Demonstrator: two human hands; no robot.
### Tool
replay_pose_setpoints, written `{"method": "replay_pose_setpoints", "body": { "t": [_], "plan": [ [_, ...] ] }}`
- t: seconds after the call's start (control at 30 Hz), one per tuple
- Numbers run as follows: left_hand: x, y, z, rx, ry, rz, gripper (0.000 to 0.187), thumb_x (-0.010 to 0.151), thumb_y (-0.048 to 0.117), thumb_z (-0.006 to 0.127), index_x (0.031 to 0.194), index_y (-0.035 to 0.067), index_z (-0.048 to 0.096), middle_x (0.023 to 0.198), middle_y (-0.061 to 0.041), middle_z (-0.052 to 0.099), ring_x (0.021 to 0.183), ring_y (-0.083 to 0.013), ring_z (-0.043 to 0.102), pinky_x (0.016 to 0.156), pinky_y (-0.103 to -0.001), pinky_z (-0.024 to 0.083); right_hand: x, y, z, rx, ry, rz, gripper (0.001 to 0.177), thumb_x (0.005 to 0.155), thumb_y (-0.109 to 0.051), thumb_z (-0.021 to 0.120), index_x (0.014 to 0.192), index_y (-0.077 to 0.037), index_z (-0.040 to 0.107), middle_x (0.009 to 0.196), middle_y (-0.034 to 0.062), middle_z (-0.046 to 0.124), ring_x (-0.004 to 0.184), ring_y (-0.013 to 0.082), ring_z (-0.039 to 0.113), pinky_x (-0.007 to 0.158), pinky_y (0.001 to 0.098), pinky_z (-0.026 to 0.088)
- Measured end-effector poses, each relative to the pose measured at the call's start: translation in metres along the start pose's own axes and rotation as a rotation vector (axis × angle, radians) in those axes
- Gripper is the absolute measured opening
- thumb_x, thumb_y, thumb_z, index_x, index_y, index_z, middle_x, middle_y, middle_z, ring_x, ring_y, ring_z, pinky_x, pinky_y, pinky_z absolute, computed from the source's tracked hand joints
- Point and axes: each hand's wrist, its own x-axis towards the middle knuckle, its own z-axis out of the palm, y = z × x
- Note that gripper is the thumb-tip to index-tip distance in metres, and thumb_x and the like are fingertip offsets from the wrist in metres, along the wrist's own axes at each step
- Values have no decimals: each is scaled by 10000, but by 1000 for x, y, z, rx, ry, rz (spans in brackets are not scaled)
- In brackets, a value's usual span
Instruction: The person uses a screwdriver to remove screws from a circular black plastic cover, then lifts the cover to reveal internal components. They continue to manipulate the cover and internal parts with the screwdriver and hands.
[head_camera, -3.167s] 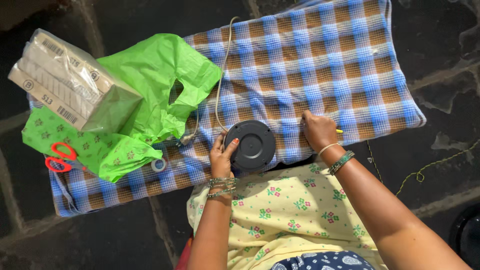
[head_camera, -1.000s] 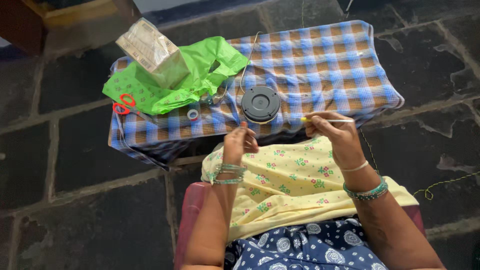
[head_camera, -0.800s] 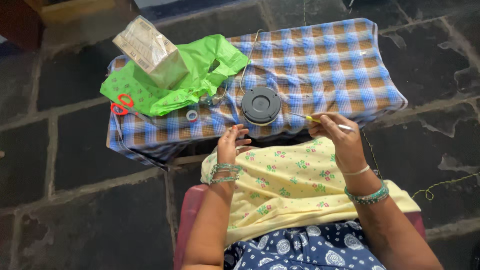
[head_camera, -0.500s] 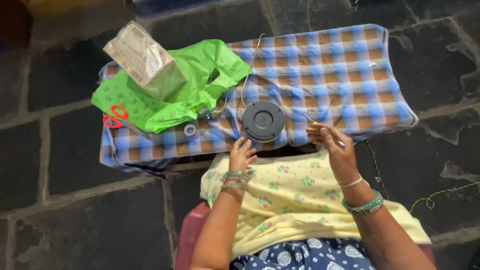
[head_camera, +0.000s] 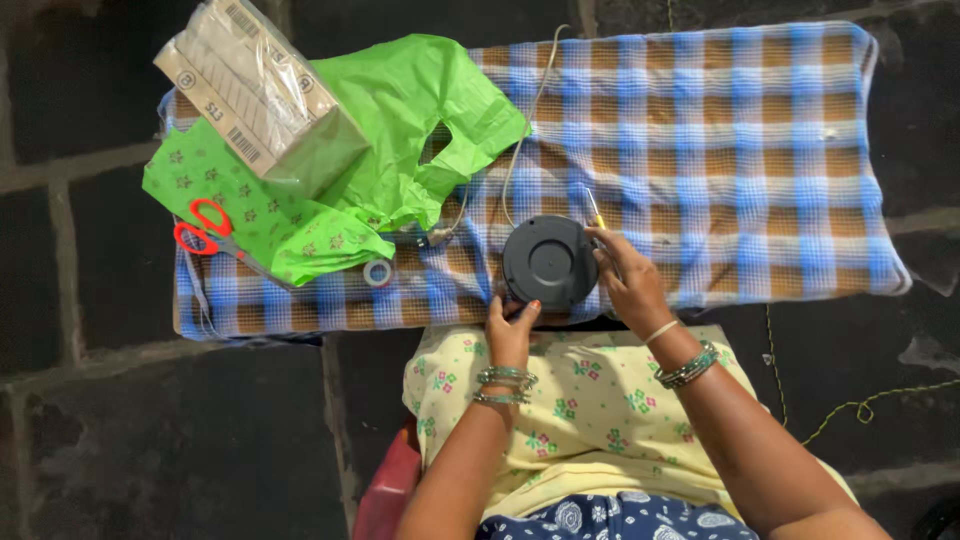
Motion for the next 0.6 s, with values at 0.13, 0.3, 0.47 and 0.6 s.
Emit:
{"method": "replay_pose_setpoints", "body": {
  "t": [0.13, 0.3, 0.47, 0.6],
  "plan": [
    [-9, 22, 4, 296, 10, 29, 557, 824, 305, 838, 1205, -72, 688, 1129, -172, 721, 1021, -307, 687, 933, -420, 545, 5, 6, 14, 9, 12, -97, 350, 1017, -108, 588, 1366, -123, 599, 1281, 153, 688, 1038, 314, 716, 797, 361, 564],
    [-23, 38, 10, 390, 79, -33, 770, 819, 382, 850, 1383, -32, 527, 1345, -198, 552, 1204, -328, 588, 1008, -413, 494, -3, 17, 16, 61, 33, 39, 345, 1028, -113, 585, 1371, -124, 609, 1259, 116, 721, 980, 267, 709, 841, 346, 554],
    [-35, 46, 13, -20, -12, 97, 785, 870, 239, 804, 1497, 19, 387, 1453, -165, 536, 1301, -281, 570, 1080, -378, 475, -16, 26, 16, 140, 61, 19, 347, 1029, -112, 571, 1373, -104, 604, 1308, 128, 697, 1114, 222, 708, 923, 327, 552],
    [-19, 57, 15, -368, -140, 89, 875, 858, 65, 762, 1574, 67, 260, 1498, -150, 492, 1345, -253, 535, 1099, -365, 484, -32, 28, 22, 186, 65, 2, 337, 1039, -118, 561, 1371, -88, 605, 1309, 152, 685, 1177, 242, 678, 959, 346, 545]
  ]
}}
